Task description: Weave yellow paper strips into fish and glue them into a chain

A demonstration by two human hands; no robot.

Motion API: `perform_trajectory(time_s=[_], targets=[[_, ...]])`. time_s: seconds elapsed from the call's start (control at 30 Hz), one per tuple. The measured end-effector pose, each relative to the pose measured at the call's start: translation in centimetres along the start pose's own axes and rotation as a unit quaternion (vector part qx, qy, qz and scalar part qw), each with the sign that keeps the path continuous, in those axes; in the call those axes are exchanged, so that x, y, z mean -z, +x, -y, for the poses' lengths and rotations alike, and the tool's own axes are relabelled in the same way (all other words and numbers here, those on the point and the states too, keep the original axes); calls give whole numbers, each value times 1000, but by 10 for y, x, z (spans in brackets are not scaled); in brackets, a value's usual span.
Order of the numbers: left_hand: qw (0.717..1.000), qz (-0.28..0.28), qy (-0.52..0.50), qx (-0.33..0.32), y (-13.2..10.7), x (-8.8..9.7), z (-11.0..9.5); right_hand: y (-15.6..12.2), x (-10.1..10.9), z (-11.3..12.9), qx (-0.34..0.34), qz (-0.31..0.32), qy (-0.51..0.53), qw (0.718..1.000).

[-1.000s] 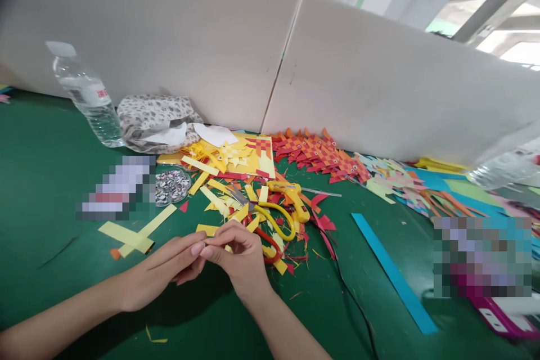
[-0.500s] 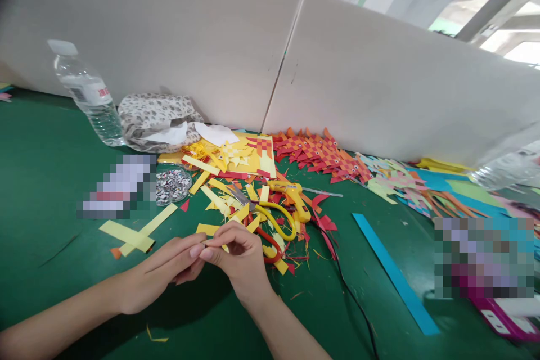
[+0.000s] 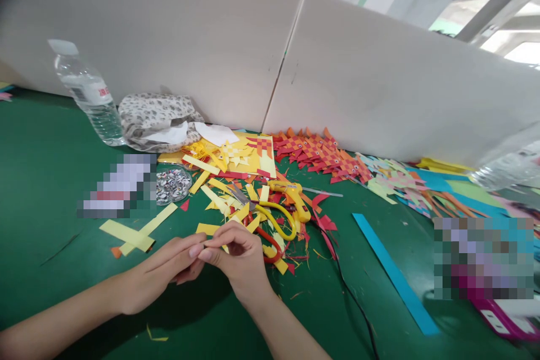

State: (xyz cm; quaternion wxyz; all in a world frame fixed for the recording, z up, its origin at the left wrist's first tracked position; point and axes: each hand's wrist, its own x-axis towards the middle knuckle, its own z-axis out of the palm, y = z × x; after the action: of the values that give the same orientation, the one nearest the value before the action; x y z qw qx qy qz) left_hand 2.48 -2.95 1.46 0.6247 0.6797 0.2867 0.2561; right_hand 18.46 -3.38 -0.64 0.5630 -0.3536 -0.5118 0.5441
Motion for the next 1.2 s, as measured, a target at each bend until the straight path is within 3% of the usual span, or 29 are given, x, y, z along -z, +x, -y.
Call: perform_trajectory(time_s=[1.2], targets=[[1000,-8,-30,5,-1,-3,3,0,-2,0,-3,-14,-12,1000]])
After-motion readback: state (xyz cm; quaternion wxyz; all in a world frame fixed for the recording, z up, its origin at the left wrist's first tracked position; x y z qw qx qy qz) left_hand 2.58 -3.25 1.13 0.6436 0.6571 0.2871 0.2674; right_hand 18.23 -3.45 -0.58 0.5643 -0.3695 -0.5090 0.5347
